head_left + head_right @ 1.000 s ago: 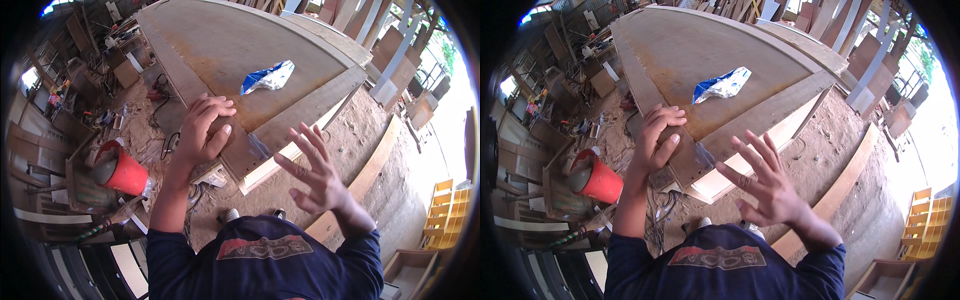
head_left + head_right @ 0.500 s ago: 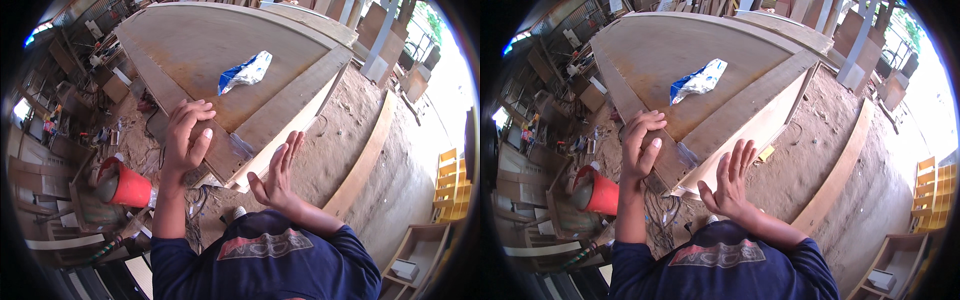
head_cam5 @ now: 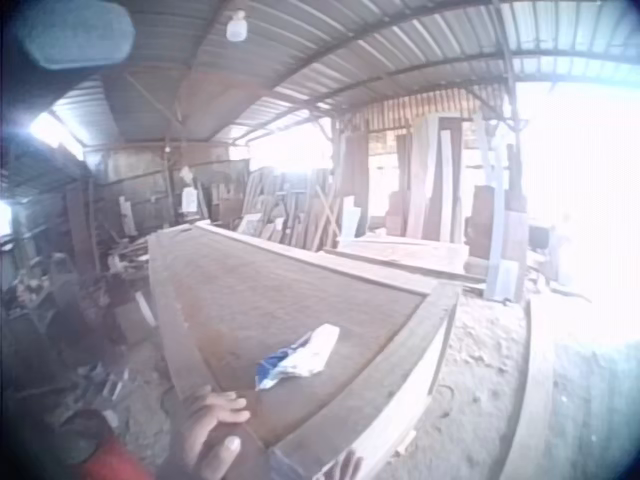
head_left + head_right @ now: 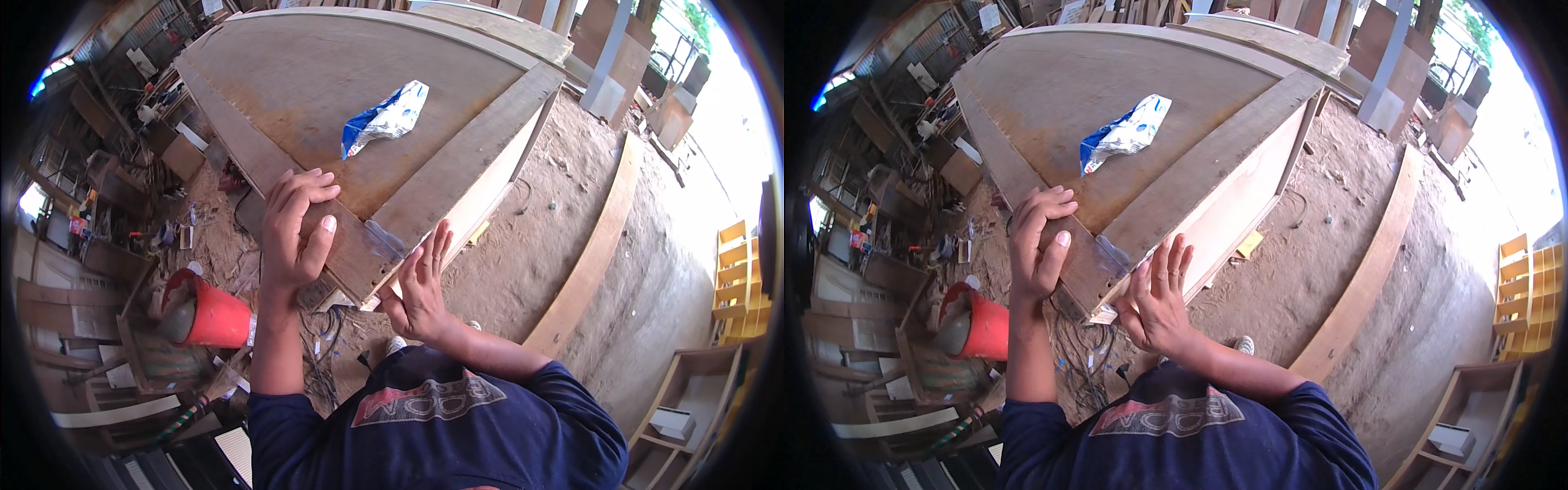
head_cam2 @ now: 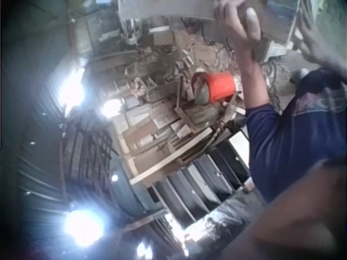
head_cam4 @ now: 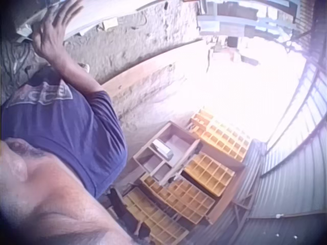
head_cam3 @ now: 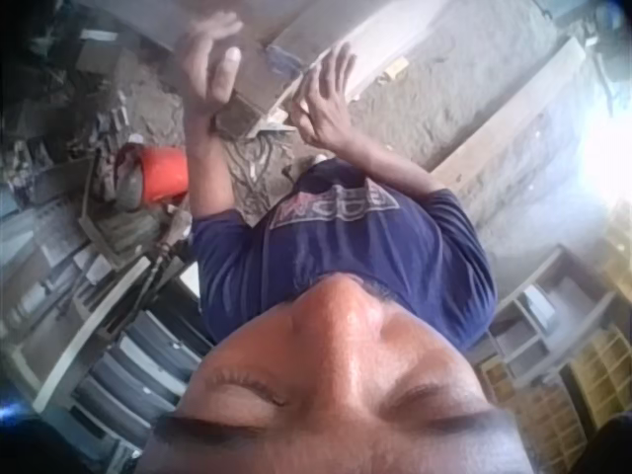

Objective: The person applies adhesive from a tube onto a wooden strip, attaches the strip to a large wooden box structure, and uses a drill to secure components.

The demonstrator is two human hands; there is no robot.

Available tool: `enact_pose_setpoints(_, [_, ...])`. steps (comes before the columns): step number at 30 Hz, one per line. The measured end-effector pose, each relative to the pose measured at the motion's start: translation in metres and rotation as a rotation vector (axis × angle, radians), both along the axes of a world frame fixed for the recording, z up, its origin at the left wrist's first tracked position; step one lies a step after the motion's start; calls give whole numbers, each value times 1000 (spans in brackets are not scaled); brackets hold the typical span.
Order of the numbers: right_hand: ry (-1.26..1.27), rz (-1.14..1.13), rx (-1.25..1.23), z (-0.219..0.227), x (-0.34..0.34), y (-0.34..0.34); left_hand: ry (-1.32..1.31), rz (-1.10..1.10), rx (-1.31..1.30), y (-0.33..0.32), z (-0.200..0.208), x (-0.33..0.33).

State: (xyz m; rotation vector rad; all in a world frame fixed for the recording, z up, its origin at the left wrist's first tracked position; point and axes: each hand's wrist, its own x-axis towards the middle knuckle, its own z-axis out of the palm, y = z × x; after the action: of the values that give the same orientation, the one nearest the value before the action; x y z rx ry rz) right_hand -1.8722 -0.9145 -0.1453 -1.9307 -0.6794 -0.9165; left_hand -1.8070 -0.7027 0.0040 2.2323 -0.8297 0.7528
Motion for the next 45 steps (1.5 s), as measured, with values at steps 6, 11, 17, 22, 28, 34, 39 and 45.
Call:
enact_pose_setpoints(6, [-63,69,-158,19,-22,-33,13,2,-2,4,-1,-3])
enact_pose_setpoints(11, [153,64,82,35,-14,-53,18,-5,-13,-1,-1,-2])
enact_pose_setpoints(17, [226,87,17,41,-17,-46,7,-1,-5,0,3,-3])
enact_pose_setpoints(22, [164,148,-3,33,-23,-44,14,2,-3,-2,2,-4])
enact_pose_setpoints(28, [123,160,78,45,-29,-50,5,-7,-1,0,-1,-2])
enact_pose_setpoints(34, [141,36,-60,58,-28,-34,-11,-10,-16,-1,0,-3])
enact_pose_setpoints(39, [126,48,-98,67,-31,-27,4,5,-1,0,-1,-2])
enact_pose_setpoints(45, [225,5,5,65,-36,-40,8,12,-5,-1,2,-4])
